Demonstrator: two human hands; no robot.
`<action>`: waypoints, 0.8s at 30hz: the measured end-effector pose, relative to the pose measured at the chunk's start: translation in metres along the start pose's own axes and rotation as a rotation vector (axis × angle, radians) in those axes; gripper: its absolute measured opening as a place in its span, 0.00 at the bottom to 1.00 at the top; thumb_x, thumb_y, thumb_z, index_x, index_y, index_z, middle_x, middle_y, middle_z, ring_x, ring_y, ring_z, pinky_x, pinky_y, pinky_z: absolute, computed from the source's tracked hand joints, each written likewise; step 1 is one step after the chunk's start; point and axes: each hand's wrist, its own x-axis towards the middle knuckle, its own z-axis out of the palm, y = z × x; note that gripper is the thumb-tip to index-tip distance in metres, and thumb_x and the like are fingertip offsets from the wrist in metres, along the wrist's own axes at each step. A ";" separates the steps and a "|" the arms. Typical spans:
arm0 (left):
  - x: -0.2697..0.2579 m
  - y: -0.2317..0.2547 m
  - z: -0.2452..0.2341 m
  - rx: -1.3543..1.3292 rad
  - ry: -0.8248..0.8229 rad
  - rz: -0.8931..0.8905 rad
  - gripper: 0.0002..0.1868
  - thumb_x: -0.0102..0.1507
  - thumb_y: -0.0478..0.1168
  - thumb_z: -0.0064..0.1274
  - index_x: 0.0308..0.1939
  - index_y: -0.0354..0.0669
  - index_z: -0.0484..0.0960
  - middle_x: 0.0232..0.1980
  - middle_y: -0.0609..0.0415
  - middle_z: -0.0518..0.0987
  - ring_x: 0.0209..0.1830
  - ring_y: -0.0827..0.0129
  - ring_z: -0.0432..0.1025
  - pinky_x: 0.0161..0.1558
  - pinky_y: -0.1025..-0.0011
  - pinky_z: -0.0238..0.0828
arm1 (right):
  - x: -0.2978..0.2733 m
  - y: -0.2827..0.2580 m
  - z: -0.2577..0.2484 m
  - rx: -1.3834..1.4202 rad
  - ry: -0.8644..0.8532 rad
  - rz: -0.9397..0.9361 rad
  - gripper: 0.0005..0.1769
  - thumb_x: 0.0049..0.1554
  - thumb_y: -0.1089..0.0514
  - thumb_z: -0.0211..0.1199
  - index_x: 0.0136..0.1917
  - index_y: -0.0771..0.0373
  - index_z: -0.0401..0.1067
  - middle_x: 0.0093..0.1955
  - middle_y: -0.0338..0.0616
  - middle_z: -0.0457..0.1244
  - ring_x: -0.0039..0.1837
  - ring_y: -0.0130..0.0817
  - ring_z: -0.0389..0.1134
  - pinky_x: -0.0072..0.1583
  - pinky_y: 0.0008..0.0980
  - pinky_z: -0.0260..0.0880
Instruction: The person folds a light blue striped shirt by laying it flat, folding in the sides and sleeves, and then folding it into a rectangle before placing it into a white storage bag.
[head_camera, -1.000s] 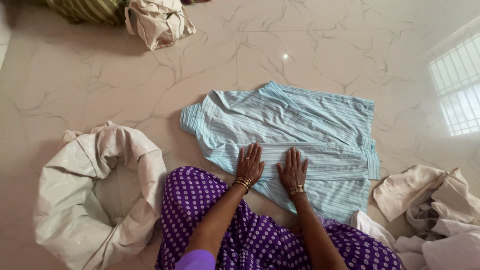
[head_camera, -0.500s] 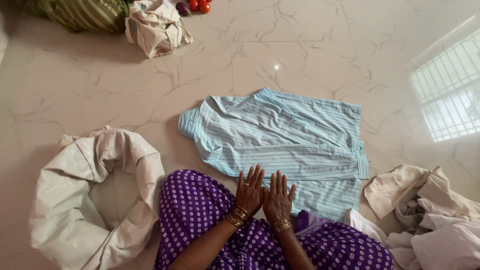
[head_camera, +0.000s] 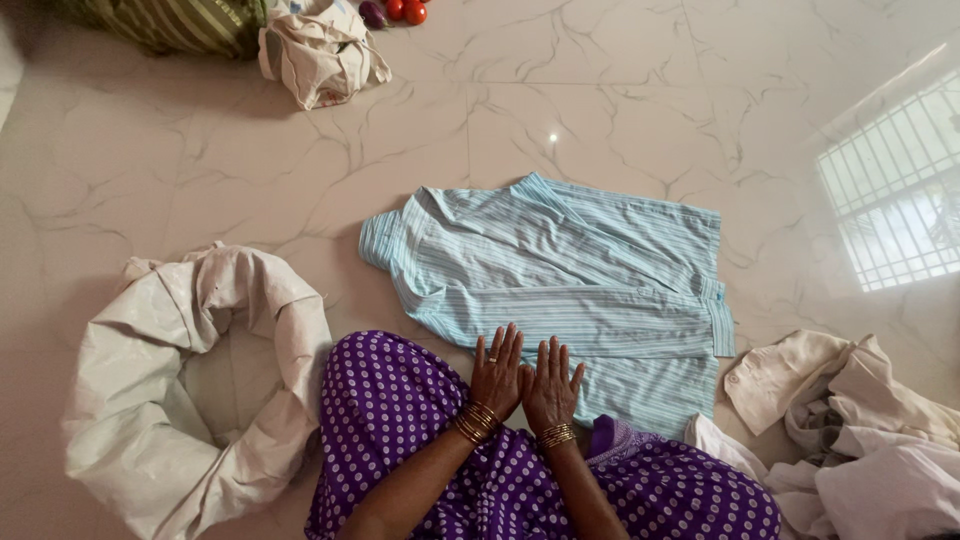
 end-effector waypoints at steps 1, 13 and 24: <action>0.000 0.000 0.001 0.001 -0.001 0.002 0.36 0.72 0.56 0.27 0.78 0.36 0.53 0.84 0.45 0.44 0.85 0.58 0.34 0.78 0.48 0.24 | 0.001 0.000 0.000 0.001 0.000 0.002 0.36 0.67 0.37 0.31 0.81 0.57 0.47 0.86 0.45 0.37 0.85 0.39 0.30 0.79 0.54 0.20; 0.056 -0.036 0.058 0.069 -0.083 -0.012 0.33 0.72 0.53 0.34 0.80 0.48 0.54 0.85 0.50 0.44 0.85 0.57 0.39 0.80 0.48 0.26 | 0.063 0.012 0.022 0.040 -0.053 -0.017 0.37 0.67 0.36 0.33 0.81 0.55 0.49 0.86 0.44 0.38 0.86 0.41 0.33 0.80 0.57 0.22; 0.067 -0.048 0.066 0.004 -0.167 -0.058 0.35 0.70 0.57 0.35 0.80 0.55 0.54 0.85 0.51 0.46 0.84 0.56 0.40 0.77 0.42 0.28 | 0.112 0.127 0.042 -0.060 -0.078 0.389 0.41 0.66 0.31 0.28 0.83 0.56 0.40 0.87 0.43 0.32 0.86 0.41 0.28 0.78 0.58 0.19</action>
